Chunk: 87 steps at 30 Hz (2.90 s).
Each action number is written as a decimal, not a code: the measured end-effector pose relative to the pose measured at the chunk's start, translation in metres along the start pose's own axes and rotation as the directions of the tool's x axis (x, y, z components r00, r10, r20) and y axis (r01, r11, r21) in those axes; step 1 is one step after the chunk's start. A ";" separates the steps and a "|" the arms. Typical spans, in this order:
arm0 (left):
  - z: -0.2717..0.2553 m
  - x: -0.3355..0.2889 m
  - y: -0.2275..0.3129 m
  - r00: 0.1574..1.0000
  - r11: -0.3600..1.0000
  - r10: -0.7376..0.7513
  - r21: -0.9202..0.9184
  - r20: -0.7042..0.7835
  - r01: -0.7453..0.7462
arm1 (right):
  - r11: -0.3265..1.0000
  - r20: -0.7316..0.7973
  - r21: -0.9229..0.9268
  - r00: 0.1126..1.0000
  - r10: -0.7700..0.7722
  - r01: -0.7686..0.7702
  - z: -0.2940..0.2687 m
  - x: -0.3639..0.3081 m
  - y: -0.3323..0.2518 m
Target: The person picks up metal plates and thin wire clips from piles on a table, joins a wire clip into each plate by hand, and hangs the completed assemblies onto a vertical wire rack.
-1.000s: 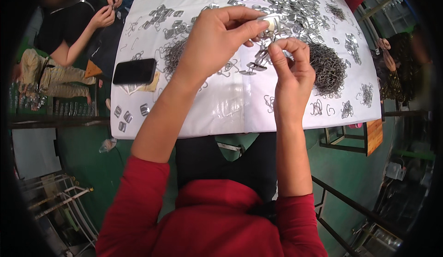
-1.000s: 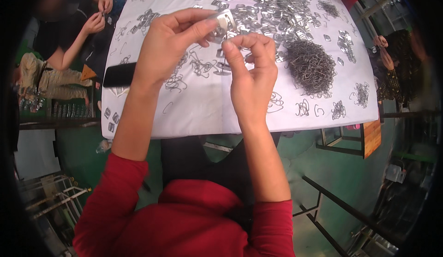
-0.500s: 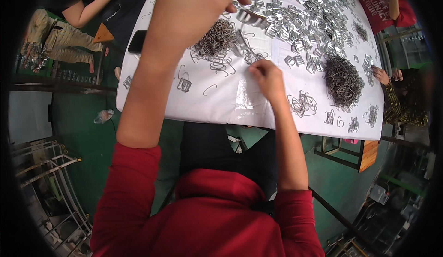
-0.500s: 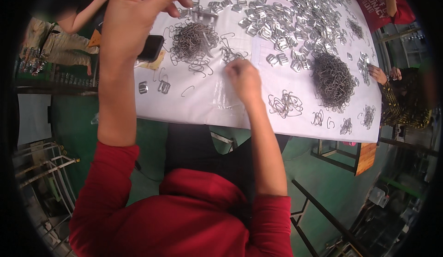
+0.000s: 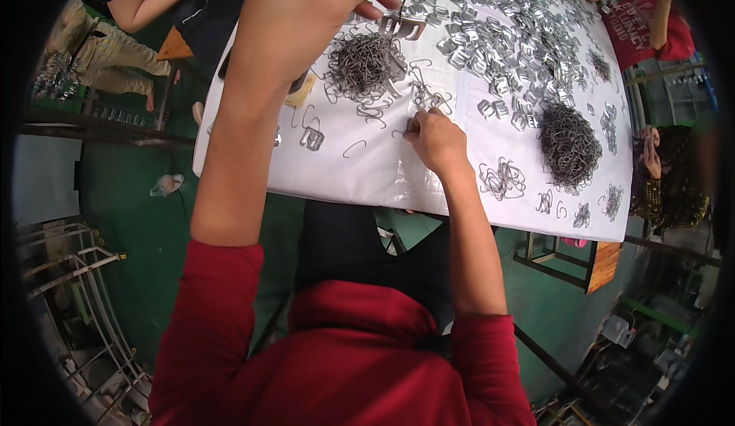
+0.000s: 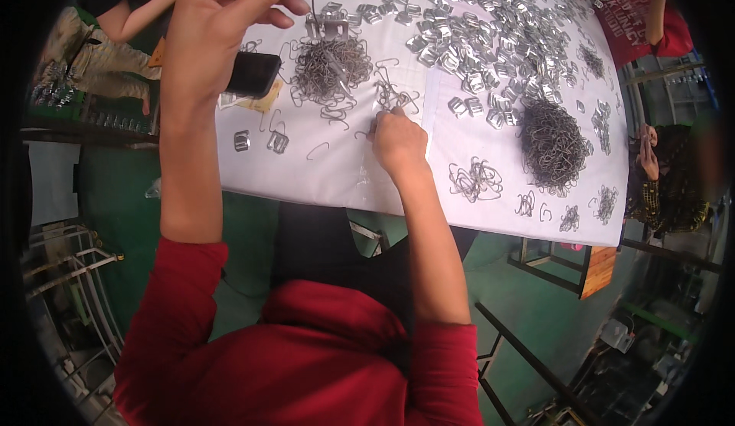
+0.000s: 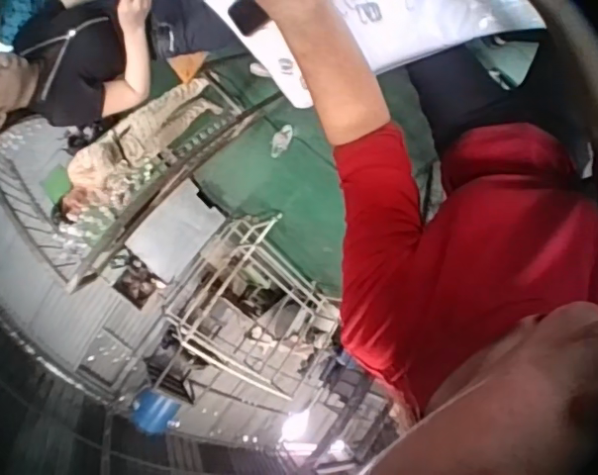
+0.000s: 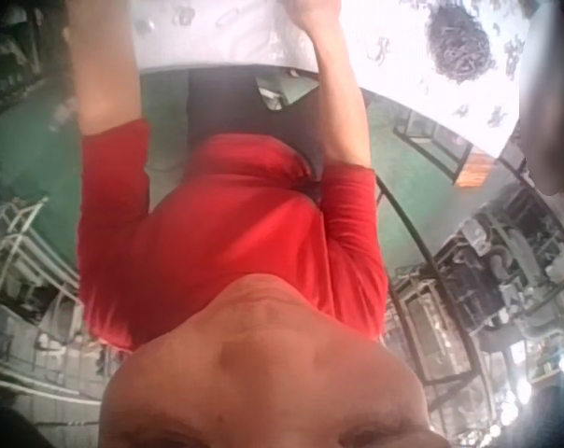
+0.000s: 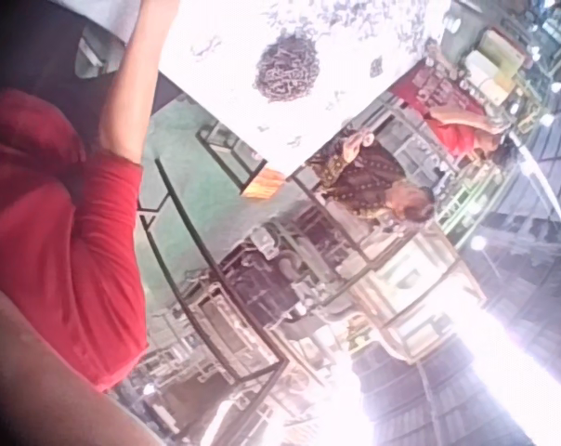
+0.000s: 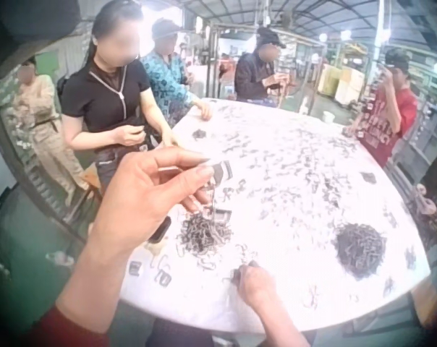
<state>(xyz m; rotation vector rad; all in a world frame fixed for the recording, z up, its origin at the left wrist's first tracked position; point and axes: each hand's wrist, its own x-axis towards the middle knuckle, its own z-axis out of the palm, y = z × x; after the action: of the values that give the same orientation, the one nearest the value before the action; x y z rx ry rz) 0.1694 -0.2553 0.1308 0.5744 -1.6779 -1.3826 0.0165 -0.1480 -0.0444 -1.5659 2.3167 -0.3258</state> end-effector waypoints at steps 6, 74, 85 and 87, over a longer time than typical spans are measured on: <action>0.005 0.002 0.004 0.999 0.999 -0.011 -0.050 0.034 0.013 | 0.976 -0.209 0.109 0.964 -0.164 0.189 0.017 0.022 -0.023; 0.142 -0.101 -0.080 0.819 0.930 -0.340 0.292 0.463 0.221 | 0.445 -0.551 0.805 0.771 0.318 0.391 -0.042 -0.223 0.028; 0.113 -0.180 -0.034 0.846 0.935 -0.344 0.063 0.407 0.350 | 0.521 -0.548 0.770 0.800 0.244 0.368 -0.022 -0.220 0.020; 0.114 -0.180 -0.030 0.855 0.935 -0.330 0.017 0.400 0.353 | 0.565 -0.581 0.730 0.785 0.215 0.385 -0.022 -0.221 0.021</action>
<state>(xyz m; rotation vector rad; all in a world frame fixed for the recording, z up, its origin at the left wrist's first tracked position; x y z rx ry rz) 0.1628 -0.0590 0.0429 0.6099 -1.9100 -1.9029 0.0665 0.0651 -0.0007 -1.1149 1.8705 -1.9185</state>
